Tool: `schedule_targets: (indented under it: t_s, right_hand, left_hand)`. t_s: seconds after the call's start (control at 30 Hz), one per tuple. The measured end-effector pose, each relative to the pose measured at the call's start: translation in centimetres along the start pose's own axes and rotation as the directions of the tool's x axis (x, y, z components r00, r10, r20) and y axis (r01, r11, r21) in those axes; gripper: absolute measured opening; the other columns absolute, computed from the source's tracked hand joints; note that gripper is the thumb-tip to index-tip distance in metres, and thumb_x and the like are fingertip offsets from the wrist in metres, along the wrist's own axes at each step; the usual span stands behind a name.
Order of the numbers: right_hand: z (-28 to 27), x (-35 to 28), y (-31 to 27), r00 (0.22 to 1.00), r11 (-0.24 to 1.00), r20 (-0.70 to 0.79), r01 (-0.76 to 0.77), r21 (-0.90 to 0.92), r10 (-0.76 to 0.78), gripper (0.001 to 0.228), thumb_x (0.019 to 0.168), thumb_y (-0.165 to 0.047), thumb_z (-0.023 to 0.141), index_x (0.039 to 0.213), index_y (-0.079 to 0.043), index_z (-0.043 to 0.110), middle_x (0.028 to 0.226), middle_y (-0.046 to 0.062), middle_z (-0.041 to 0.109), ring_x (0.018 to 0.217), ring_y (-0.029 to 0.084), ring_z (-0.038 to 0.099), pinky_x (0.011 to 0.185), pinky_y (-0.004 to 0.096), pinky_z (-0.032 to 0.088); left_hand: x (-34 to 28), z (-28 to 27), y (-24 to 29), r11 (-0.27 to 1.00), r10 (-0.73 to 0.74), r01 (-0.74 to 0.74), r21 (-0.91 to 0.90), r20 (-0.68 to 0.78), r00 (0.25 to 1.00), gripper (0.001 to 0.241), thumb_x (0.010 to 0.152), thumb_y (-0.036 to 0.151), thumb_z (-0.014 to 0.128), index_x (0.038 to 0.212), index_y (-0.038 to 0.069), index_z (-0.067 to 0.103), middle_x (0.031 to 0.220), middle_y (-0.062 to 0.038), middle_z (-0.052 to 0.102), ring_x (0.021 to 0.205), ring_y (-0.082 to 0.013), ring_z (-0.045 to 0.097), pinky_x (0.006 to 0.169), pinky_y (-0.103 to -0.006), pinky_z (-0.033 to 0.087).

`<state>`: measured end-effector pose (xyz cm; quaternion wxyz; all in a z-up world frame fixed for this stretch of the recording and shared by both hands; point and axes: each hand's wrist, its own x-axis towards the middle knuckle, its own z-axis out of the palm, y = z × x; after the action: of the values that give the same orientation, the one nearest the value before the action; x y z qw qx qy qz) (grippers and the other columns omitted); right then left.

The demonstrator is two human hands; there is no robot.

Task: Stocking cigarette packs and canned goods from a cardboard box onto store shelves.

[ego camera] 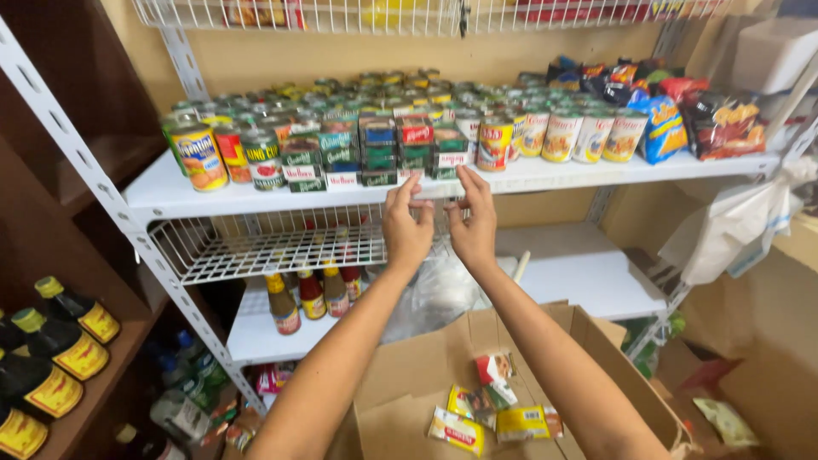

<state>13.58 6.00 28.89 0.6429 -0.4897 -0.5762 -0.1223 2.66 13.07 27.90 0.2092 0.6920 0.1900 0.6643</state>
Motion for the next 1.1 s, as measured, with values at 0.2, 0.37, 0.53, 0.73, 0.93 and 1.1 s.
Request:
schedule_targets:
  t_s: [0.2,0.37,0.53,0.73,0.93,1.1]
  right_hand:
    - [-2.1,-10.7,2.5,0.886,0.88,-0.128,-0.408,0.242,0.446,0.054,0.087,0.01,0.052,0.139,-0.006,0.056,0.136,0.009,0.054,0.085,0.01,0.069,0.054,0.022,0.056]
    - [-2.8,-22.4,8.4,0.772,0.799,-0.209,-0.566,0.202,0.6,0.05,0.088,0.011,0.049,0.133,-0.004,0.062,0.13,0.009,0.058,0.084,0.011,0.066,0.059,0.023,0.056]
    - [-3.6,-32.5,14.0,0.704,0.745,-0.263,-0.659,0.103,0.66,0.049,0.088,0.013,0.05,0.131,-0.003,0.066,0.124,0.01,0.06,0.085,0.013,0.059,0.07,0.026,0.054]
    - [-5.3,-38.3,14.5,0.692,0.738,-0.296,-0.671,0.07,0.658,0.041,0.095,0.013,0.053,0.131,-0.002,0.065,0.126,0.009,0.06,0.096,0.013,0.062,0.084,0.026,0.054]
    - [-7.7,-41.0,15.9,0.697,0.69,-0.156,-0.716,-0.104,0.7,0.048,0.087,0.014,0.056,0.129,-0.005,0.068,0.125,0.011,0.066,0.102,0.018,0.067,0.084,0.028,0.056]
    - [-8.9,-38.5,12.7,0.546,0.508,0.093,-0.687,-0.52,0.833,0.06,0.077,-0.006,0.078,0.134,-0.014,0.064,0.13,0.015,0.057,0.106,0.033,0.067,0.09,0.041,0.056]
  left_hand:
    - [-11.8,1.8,-1.2,0.952,-0.26,0.272,-0.143,0.095,0.961,0.053,0.084,-0.002,0.071,0.135,0.008,0.06,0.114,-0.01,0.069,0.078,-0.0164,0.07,0.075,-0.032,0.057]
    - [-23.3,2.6,-3.9,0.87,-0.485,0.492,-0.026,0.14,0.863,0.049,0.084,-0.003,0.069,0.131,0.008,0.063,0.11,-0.01,0.07,0.072,-0.0172,0.068,0.072,-0.0319,0.057]
    - [-32.4,2.2,-8.9,0.794,-0.608,0.599,0.104,0.119,0.785,0.046,0.08,-0.004,0.069,0.125,0.007,0.066,0.109,-0.01,0.07,0.083,-0.0213,0.069,0.075,-0.033,0.058]
    - [-38.1,-0.2,-11.7,0.761,-0.625,0.55,0.345,0.159,0.764,0.039,0.082,0.006,0.071,0.121,0.008,0.067,0.111,-0.013,0.072,0.105,-0.0311,0.07,0.094,-0.0415,0.054]
    - [-39.1,-1.0,-9.8,0.478,-0.857,0.417,0.773,0.307,0.413,0.052,0.076,0.013,0.078,0.126,0.011,0.063,0.13,-0.02,0.057,0.122,-0.0391,0.055,0.1,-0.0461,0.05]
    - [-39.1,-1.1,-8.7,0.46,-0.864,0.228,0.858,0.373,0.339,0.06,0.074,0.021,0.082,0.127,0.01,0.057,0.132,-0.017,0.054,0.127,-0.0373,0.05,0.098,-0.0506,0.049]
